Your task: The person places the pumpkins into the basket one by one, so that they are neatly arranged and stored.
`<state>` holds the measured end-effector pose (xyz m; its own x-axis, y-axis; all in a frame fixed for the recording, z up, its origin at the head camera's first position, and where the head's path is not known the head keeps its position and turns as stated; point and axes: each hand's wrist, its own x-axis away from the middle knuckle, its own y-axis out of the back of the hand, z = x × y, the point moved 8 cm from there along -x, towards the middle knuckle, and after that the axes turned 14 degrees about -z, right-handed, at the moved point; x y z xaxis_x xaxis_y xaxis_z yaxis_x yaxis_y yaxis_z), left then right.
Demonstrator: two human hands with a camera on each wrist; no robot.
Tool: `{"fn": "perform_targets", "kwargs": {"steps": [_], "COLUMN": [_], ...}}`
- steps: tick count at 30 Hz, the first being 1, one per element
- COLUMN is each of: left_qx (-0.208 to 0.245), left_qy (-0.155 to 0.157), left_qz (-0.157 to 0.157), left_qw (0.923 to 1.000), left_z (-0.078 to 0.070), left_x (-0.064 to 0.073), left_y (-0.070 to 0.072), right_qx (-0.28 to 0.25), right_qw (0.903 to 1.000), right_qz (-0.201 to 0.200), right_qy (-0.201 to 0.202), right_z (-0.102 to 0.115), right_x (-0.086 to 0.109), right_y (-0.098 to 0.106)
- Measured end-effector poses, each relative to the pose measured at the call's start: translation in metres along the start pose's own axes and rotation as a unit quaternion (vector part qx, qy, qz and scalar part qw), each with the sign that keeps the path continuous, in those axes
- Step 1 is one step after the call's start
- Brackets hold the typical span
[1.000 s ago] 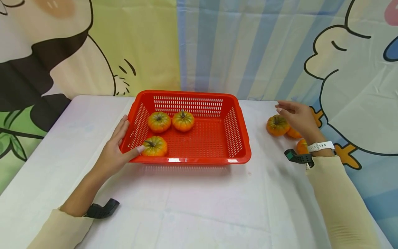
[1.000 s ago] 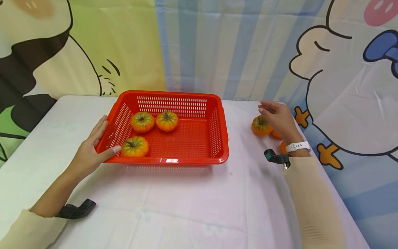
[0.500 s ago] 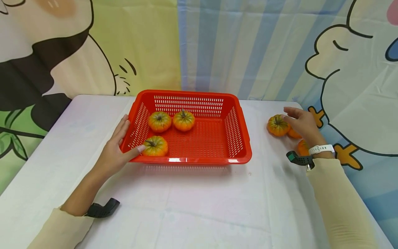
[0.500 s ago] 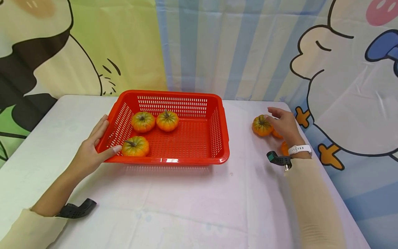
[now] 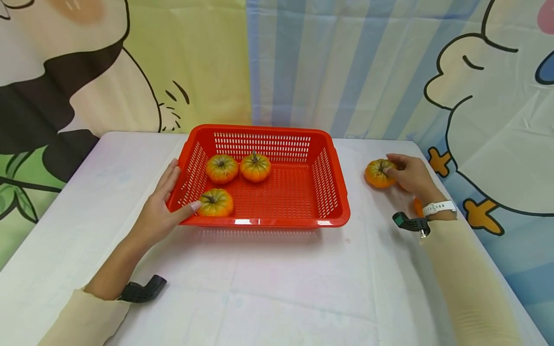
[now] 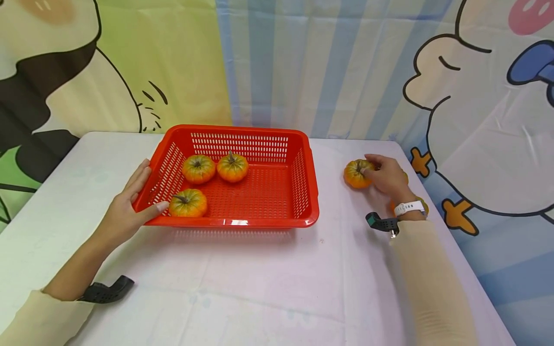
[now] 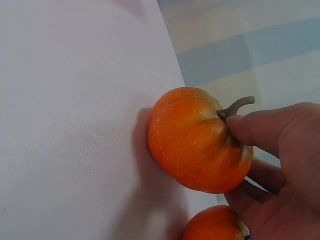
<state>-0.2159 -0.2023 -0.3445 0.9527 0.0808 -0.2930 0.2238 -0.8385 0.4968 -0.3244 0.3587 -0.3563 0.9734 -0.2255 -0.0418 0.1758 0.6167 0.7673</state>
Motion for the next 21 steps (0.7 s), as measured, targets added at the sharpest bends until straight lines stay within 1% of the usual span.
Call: {"fn": "perform_targets", "kwargs": {"steps": [5, 7, 10, 12, 15, 21], "left_qx": [0.0, -0.002, -0.003, -0.003, -0.002, -0.001], "left_qy": [-0.001, -0.002, 0.0, 0.0, 0.0, -0.003], "left_qz": [-0.001, -0.002, -0.002, -0.002, -0.002, -0.002], "left_qw": [1.0, 1.0, 1.0, 1.0, 1.0, 1.0], "left_z": [0.0, 0.0, 0.0, -0.001, -0.001, -0.001], "left_x": [0.0, 0.0, 0.0, 0.0, 0.0, 0.0], "left_y": [0.0, 0.0, 0.0, 0.0, 0.0, 0.0], "right_qx": [0.024, 0.023, 0.003, -0.021, -0.04, -0.037], "right_qw": [0.9997, 0.9997, 0.9999, 0.9996, 0.9987, 0.999], "right_qz": [0.003, 0.006, 0.011, 0.017, 0.022, 0.021], "right_qy": [0.002, 0.003, 0.001, -0.009, -0.023, -0.011], "right_z": [0.001, 0.002, 0.004, 0.004, 0.004, 0.005], "right_x": [0.0, 0.001, 0.002, 0.003, 0.005, 0.004], "right_y": [-0.005, -0.008, -0.011, -0.013, -0.017, -0.02]}}
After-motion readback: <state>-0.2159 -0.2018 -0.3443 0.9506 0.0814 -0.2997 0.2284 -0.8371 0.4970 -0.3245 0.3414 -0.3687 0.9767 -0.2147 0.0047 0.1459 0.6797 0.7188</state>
